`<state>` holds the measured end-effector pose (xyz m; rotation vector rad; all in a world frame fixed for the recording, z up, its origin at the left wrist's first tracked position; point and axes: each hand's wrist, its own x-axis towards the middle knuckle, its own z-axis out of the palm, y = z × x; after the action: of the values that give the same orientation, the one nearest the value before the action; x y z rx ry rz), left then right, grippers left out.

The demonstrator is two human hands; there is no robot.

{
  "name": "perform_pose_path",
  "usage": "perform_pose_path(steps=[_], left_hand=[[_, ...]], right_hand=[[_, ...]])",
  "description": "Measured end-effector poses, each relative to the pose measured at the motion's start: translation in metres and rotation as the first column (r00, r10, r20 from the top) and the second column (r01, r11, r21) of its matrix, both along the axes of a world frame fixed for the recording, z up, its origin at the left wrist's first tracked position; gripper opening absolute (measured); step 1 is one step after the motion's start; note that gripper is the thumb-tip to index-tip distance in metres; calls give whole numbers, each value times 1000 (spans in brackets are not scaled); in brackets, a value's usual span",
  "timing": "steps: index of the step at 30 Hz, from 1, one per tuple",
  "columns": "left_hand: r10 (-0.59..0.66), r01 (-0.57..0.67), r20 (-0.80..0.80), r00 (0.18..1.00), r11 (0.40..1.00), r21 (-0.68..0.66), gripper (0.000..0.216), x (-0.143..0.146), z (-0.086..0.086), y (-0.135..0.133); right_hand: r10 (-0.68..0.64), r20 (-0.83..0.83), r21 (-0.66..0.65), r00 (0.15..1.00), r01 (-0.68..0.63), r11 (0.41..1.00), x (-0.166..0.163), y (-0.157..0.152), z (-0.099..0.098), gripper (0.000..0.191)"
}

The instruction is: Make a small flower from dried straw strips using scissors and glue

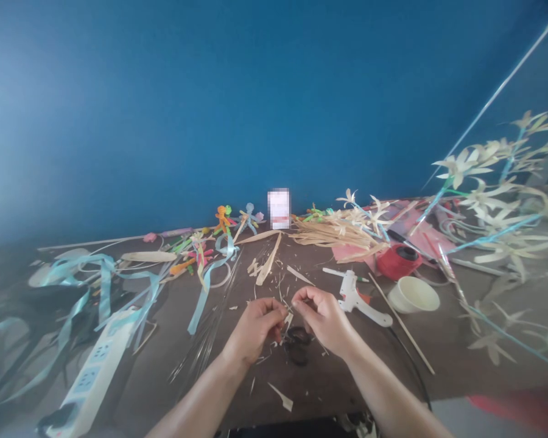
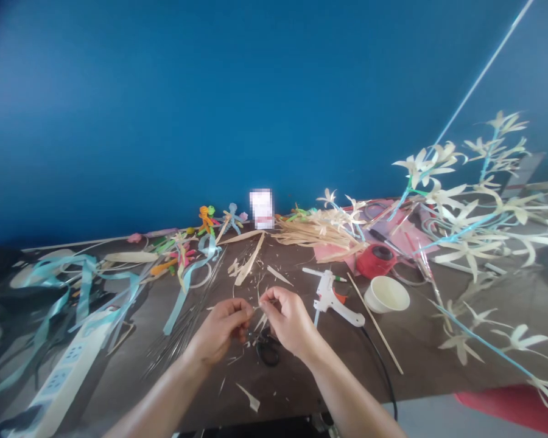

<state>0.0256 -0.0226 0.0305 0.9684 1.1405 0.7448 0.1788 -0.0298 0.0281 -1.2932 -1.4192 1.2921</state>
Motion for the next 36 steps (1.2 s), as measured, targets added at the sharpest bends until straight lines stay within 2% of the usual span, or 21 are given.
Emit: perform_pose_path(steps=[9, 18, 20, 24, 27, 36], left_hand=[[-32, 38, 74, 997, 997, -74, 20, -6, 4, -2], [-13, 17, 118, 993, 999, -30, 16, -2, -4, -5], [37, -37, 111, 993, 999, 1, 16, 0, -4, -5], [165, -170, 98, 981, 984, 45, 17, 3, -3, -7], [200, -207, 95, 975, 976, 68, 17, 5, -3, -10], [215, -217, 35, 976, 968, 124, 17, 8, 1, -11]], right_hand=[[7, 38, -31, 999, -6, 1000, 7, 4, 2, 17], [-2, 21, -27, 1000, 2, 1000, 5, 1, 1, 18], [-7, 29, 21, 1000, 6, 1000, 4, 0, 2, 16], [-30, 71, 204, 997, 15, 979, 2, -3, 4, 9], [-44, 91, 290, 995, 16, 957, -1, -7, 4, 8], [-92, 129, 320, 987, 47, 946, -6, -12, 7, 10]])
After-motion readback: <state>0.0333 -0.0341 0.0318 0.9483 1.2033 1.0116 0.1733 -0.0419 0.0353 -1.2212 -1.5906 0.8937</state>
